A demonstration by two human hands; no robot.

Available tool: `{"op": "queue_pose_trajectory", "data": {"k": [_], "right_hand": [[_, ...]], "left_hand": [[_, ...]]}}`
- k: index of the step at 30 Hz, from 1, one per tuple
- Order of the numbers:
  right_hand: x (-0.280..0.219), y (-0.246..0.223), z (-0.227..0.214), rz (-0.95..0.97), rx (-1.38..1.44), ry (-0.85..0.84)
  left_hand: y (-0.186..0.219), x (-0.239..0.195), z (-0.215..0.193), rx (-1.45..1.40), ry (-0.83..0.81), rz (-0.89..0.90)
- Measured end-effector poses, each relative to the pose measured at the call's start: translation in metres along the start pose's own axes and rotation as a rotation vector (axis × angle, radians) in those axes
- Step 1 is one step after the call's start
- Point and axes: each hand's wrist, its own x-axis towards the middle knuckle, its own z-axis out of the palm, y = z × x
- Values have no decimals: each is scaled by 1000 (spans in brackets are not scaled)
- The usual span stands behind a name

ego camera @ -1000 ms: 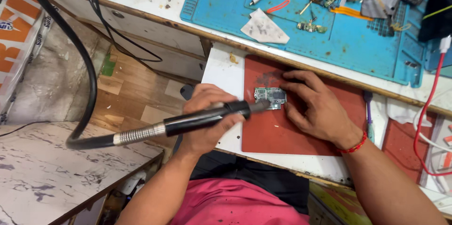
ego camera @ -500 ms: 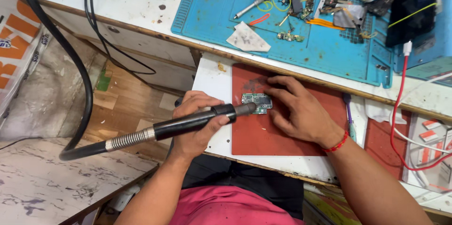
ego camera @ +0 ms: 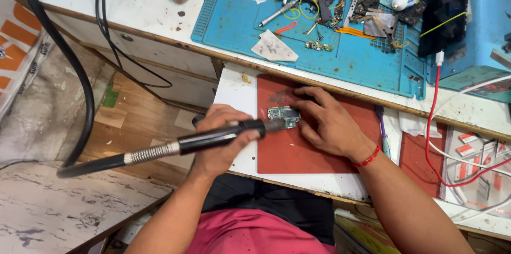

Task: The person uses a toothbrush to scrub a small circuit board on a red mat. They then use a hot air gun to apply heat to the board, moving the nozzle over different components while holding the board steady with their other hand.

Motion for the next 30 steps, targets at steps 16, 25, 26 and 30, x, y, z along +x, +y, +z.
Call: {"op": "queue_pose_trajectory", "data": {"k": [16,25,26,30], "right_hand": [[-1,3,1,-16,12,-11],[0,2,1,32,48,-6],[-1,2,0,26,44,0],[-2,4,0,40,68,-13]], "left_hand": [[3,3,-1,-17,77,-138],[-6,2,-3,22,-39,-35],[-6,1,-2,-13,-84,-24],[-5,0,2,30,68,-111]]}}
